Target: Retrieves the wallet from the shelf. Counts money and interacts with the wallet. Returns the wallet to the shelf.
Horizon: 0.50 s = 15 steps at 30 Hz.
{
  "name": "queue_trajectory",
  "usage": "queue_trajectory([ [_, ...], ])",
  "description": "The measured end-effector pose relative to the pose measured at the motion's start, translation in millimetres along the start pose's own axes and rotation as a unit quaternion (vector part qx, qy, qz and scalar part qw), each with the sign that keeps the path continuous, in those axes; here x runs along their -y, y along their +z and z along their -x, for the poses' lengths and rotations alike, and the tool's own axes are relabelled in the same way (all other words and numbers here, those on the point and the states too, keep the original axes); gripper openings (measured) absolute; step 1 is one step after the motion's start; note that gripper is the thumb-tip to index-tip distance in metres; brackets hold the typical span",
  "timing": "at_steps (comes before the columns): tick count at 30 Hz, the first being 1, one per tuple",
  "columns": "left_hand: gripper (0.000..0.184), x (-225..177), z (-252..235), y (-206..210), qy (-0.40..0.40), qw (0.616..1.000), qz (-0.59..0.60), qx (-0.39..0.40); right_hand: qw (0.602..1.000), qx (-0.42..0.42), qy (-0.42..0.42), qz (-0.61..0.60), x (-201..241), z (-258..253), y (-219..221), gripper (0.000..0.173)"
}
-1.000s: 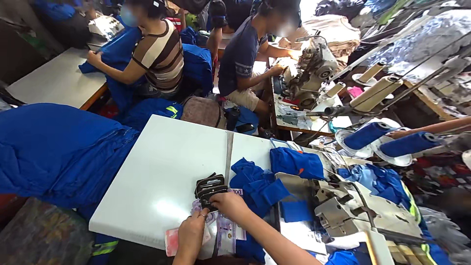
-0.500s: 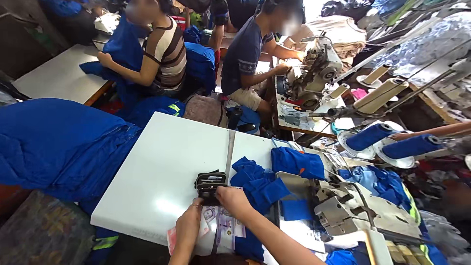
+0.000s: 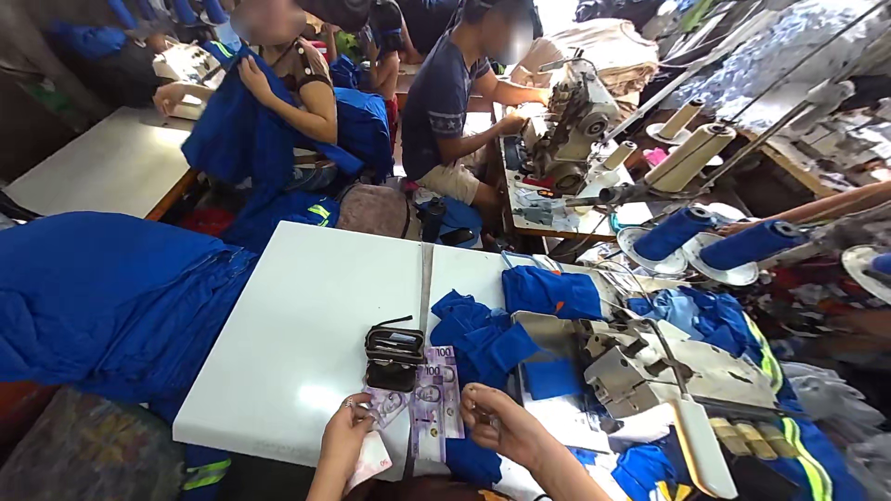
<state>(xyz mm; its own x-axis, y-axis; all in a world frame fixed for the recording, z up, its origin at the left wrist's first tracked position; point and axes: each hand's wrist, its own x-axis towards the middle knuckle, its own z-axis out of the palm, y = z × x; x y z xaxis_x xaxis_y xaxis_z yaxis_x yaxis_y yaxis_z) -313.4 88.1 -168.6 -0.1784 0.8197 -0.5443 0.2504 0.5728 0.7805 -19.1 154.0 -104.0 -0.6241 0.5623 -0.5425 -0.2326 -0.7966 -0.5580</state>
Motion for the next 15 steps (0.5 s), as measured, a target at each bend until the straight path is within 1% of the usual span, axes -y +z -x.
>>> queue_trajectory([
  [3,0.035,-8.7,9.7,3.8,-0.005,0.998,0.07,0.003,0.998,-0.017,0.06,0.011,-9.9,-9.5,10.4,0.02],
  [6,0.026,-15.9,16.5,4.7,-0.019,0.996,0.088,-0.004,0.99,-0.053,0.108,0.075,-18.8,-21.6,20.2,0.022],
  [8,0.021,-11.7,14.9,3.7,-0.021,0.996,0.086,-0.028,0.983,-0.079,0.111,0.125,-26.5,-27.7,22.4,0.023],
  [9,0.019,-10.6,13.7,2.5,-0.023,0.995,0.085,-0.045,0.976,-0.093,0.099,0.171,-29.8,-30.6,22.7,0.024],
  [10,0.018,-12.9,12.8,1.1,-0.026,0.994,0.085,-0.062,0.96,-0.11,0.073,0.246,-32.4,-34.1,22.7,0.025],
  [12,0.018,-24.6,11.0,-0.7,-0.031,0.992,0.096,-0.081,0.894,-0.13,0.014,0.429,-31.3,-41.1,22.4,0.025],
  [13,0.018,-31.2,9.3,-0.4,-0.03,0.991,0.099,-0.082,0.857,-0.13,-0.001,0.499,-27.8,-43.2,25.2,0.029],
  [15,0.019,-45.4,1.9,0.7,-0.028,0.994,0.083,-0.068,0.79,-0.165,-0.009,0.59,-18.4,-49.3,41.0,0.046],
])
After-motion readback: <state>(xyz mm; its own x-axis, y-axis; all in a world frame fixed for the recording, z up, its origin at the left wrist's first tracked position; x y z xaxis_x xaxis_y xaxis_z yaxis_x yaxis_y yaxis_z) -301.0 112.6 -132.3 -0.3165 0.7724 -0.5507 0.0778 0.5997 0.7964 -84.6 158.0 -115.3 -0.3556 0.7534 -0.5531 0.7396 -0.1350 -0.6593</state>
